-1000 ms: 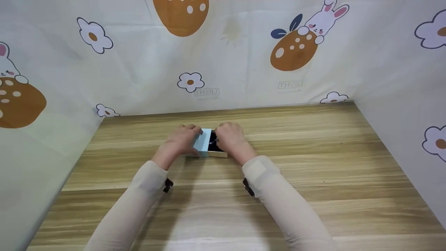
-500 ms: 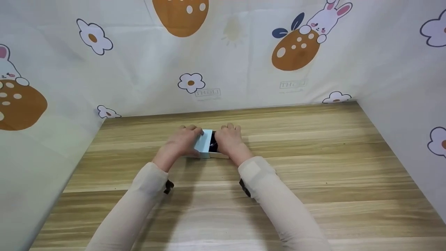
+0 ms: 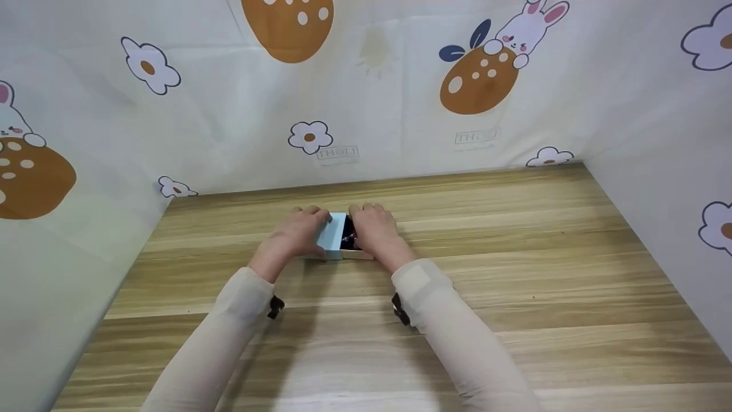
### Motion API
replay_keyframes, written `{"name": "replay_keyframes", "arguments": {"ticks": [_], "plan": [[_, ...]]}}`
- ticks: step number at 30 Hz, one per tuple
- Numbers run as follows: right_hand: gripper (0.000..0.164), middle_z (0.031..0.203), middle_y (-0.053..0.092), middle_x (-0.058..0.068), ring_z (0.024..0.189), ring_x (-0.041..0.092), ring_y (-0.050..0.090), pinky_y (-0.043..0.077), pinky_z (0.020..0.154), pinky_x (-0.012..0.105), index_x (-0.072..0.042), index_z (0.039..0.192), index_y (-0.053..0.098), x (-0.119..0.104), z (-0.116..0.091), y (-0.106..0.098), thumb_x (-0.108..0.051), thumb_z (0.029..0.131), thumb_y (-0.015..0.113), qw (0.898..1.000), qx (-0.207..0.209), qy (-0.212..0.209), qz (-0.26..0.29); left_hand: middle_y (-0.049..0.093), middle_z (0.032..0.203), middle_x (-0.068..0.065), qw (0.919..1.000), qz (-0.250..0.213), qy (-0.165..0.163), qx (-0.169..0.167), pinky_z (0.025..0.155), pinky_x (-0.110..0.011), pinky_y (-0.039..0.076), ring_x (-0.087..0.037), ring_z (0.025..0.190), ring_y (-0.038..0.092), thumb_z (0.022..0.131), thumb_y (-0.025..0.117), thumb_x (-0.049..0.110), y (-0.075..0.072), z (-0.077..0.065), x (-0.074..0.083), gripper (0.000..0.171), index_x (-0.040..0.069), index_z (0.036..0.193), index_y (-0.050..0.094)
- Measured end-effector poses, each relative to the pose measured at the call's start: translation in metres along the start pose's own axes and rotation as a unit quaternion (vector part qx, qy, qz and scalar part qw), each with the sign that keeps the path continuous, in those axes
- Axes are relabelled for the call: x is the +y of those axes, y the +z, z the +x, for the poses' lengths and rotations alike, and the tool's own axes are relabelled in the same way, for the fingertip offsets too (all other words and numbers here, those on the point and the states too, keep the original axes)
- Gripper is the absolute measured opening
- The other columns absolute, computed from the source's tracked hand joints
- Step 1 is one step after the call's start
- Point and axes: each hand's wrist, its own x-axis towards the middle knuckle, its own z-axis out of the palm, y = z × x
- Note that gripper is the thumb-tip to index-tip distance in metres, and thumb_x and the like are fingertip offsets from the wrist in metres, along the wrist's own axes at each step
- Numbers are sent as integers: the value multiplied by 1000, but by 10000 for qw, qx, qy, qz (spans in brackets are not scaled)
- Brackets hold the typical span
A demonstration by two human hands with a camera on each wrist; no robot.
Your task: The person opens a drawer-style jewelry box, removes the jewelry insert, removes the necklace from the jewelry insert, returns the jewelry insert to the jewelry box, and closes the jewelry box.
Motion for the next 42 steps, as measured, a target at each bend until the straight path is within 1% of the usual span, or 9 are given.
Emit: {"name": "replay_keyframes", "arguments": {"ticks": [5, 8, 14, 23, 30, 34, 37, 39, 42], "plan": [[50, 117, 61, 15, 110, 30, 54, 45, 95, 45, -6, 121, 55, 6, 4, -3, -15, 77, 77, 9925, -384, 435, 1077, 49, 133, -8, 10000, -72, -42, 17, 92, -41, 47, -30, 115, 48, 67, 83, 32, 2, 1, 0, 74, 17, 130, 49], [50, 120, 59, 17, 112, 31, 54, 43, 97, 46, -5, 123, 54, 9, 5, -3, -16, 79, 75, 9851, -508, 658, 1504, 49, 133, -8, 10000, -59, -53, 55, 91, -42, 47, -30, 115, 47, 66, 83, 32, 4, 2, 0, 75, 18, 130, 49], [44, 122, 58, 19, 112, 33, 53, 43, 97, 46, -5, 122, 56, 11, 2, 2, -13, 82, 71, 9693, -812, 960, 2115, 50, 132, -8, 9999, -69, 3, -158, 93, -42, 46, -29, 115, 47, 67, 83, 33, 11, -3, 2, 74, 17, 130, 49], [43, 123, 56, 21, 112, 32, 51, 40, 100, 43, -3, 124, 55, 19, 5, -4, -9, 83, 67, 9379, -700, 1061, 3229, 49, 133, -8, 10000, -38, -57, -73, 89, -43, 48, -30, 115, 47, 67, 83, 33, 7, -6, -1, 73, 17, 130, 49], [42, 109, 57, 15, 92, 22, 58, 51, 78, 29, 1, 123, 53, 26, 6, -12, -7, 82, 61, 8735, -661, 1666, 4526, 50, 132, -8, 10000, 39, -67, 41, 90, -42, 48, -30, 114, 48, 67, 83, 31, -1, -4, -3, 74, 16, 130, 48], [34, 103, 57, 12, 85, 18, 60, 52, 73, 25, 4, 116, 51, 31, 4, -14, -3, 83, 59, 8525, -607, 1737, 4893, 49, 133, -8, 10000, -13, -8, 10, 90, -41, 48, -29, 113, 48, 68, 82, 32, -1, -3, -2, 74, 16, 131, 48], [29, 100, 56, 10, 83, 16, 60, 53, 74, 25, 4, 111, 48, 34, 2, -16, 0, 84, 55, 8309, -521, 1803, 5238, 49, 133, -7, 10000, -36, -3, -6, 89, -41, 48, -28, 113, 47, 68, 82, 33, 0, -2, -1, 74, 17, 131, 47], [29, 101, 55, 10, 84, 16, 60, 53, 75, 25, 4, 112, 46, 34, 1, -17, 0, 84, 52, 8172, -501, 1832, 5441, 49, 133, -7, 10000, -59, 2, -19, 89, -41, 48, -28, 114, 46, 68, 82, 32, 0, -1, -1, 74, 17, 132, 47], [34, 106, 53, 13, 87, 16, 59, 53, 77, 25, 7, 119, 42, 34, 1, -20, 0, 86, 49, 8036, -497, 1949, 5601, 48, 133, -7, 10000, -47, 9, -35, 89, -43, 49, -29, 115, 46, 68, 82, 34, 1, -1, -1, 75, 17, 132, 47]]}}
